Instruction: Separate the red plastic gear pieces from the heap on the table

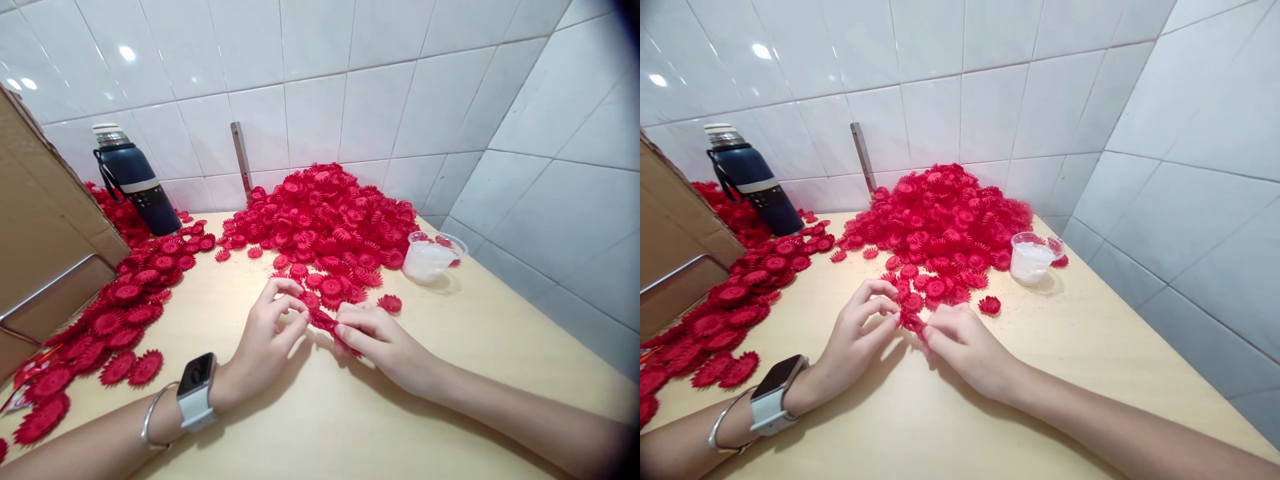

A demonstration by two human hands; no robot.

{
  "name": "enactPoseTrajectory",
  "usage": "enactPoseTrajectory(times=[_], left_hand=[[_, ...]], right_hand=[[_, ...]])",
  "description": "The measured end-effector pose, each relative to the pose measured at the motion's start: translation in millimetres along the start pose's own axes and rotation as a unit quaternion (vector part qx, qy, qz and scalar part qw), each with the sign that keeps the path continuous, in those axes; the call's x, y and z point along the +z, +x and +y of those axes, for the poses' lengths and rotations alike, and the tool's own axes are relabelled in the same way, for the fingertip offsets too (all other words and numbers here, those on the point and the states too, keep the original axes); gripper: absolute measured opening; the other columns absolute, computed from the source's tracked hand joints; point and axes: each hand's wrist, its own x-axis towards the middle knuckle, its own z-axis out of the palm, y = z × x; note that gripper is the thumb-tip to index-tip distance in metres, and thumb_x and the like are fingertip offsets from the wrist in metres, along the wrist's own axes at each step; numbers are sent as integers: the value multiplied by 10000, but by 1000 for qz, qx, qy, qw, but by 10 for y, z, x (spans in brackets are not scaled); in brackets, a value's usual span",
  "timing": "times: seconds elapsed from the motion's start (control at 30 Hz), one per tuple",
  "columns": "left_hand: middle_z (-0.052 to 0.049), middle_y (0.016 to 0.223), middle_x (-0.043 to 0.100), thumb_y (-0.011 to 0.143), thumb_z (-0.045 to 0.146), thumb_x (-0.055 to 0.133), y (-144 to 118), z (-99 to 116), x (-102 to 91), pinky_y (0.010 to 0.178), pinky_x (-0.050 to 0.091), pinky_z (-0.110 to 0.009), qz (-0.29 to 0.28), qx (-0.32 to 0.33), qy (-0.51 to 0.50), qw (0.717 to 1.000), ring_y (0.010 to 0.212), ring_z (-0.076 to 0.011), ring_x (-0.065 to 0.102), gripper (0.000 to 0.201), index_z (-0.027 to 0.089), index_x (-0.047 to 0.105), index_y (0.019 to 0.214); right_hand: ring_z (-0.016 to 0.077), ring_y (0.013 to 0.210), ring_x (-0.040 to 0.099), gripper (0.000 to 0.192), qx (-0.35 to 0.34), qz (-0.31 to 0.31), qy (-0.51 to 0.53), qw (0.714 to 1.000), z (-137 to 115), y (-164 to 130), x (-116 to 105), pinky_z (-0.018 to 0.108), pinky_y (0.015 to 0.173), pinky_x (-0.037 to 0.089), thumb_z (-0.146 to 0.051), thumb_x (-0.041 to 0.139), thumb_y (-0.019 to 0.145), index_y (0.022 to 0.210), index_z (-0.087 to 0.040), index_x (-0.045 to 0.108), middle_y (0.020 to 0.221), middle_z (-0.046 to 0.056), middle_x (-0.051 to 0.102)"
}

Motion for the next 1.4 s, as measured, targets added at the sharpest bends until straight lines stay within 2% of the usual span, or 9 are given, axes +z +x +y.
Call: enactPoseTrajectory(times=[0.2,0.53,0.7,0.8,0.87,1.03,1.17,1.3,1.4], left_hand=[[-44,971,455,806,170,479,12,-8,-4,699,472,-256,-18,-4,-21,1000,924,-169,502,135,176,561,700],[-38,969,471,799,158,484,26,21,-1,740,456,-282,-19,-21,-30,999,917,-165,501,148,172,558,673],[-35,937,478,786,154,495,47,-29,-16,810,429,-307,27,-15,-16,999,928,-171,485,134,176,558,670],[-32,917,469,787,207,488,109,-158,-51,726,454,-270,120,-73,-39,989,865,-157,495,153,166,546,651],[-36,943,450,783,265,498,146,-243,-62,664,462,-254,138,-93,-42,985,832,-151,505,175,156,552,658],[-12,932,452,718,257,602,158,-297,-46,636,459,-233,124,-87,-38,988,733,-110,528,122,157,537,694],[-19,935,467,769,218,552,116,-192,-48,701,452,-252,111,-48,-24,992,846,-138,517,49,176,551,745],[-32,981,481,776,214,566,59,-84,-45,886,392,-300,6,53,11,999,981,-166,481,74,212,637,800],[-47,1035,478,774,213,575,33,-68,-27,892,401,-305,-53,83,11,995,999,-174,481,120,222,651,866]], right_hand=[[124,600,480,352,0,8,-1,1000,14,-9,-2,255,591,358,-169,378,851,519,-160,494,576,2,530],[119,591,459,323,0,11,1,1000,15,-7,4,241,579,355,-120,375,828,518,-166,455,558,-9,489],[116,569,444,314,4,28,0,1000,5,-2,3,238,553,344,-120,375,797,489,-174,404,552,-15,463],[111,528,419,304,25,69,12,997,2,-21,-3,239,511,330,-140,377,775,475,-185,356,532,-21,429],[111,514,421,299,45,79,28,995,6,-30,-3,237,497,331,-153,374,772,475,-187,368,515,-20,430],[110,495,422,294,78,79,74,991,24,-25,11,234,477,327,-175,376,772,479,-184,400,494,-21,440],[112,504,426,301,82,76,84,990,33,-23,11,235,490,333,-174,377,791,491,-180,404,504,-20,444],[114,555,433,315,36,42,34,998,13,-19,4,241,542,335,-172,364,842,529,-175,407,566,-15,458],[129,639,439,300,-4,11,-34,999,0,-17,4,259,605,334,-177,362,867,573,-174,419,638,-7,478]])
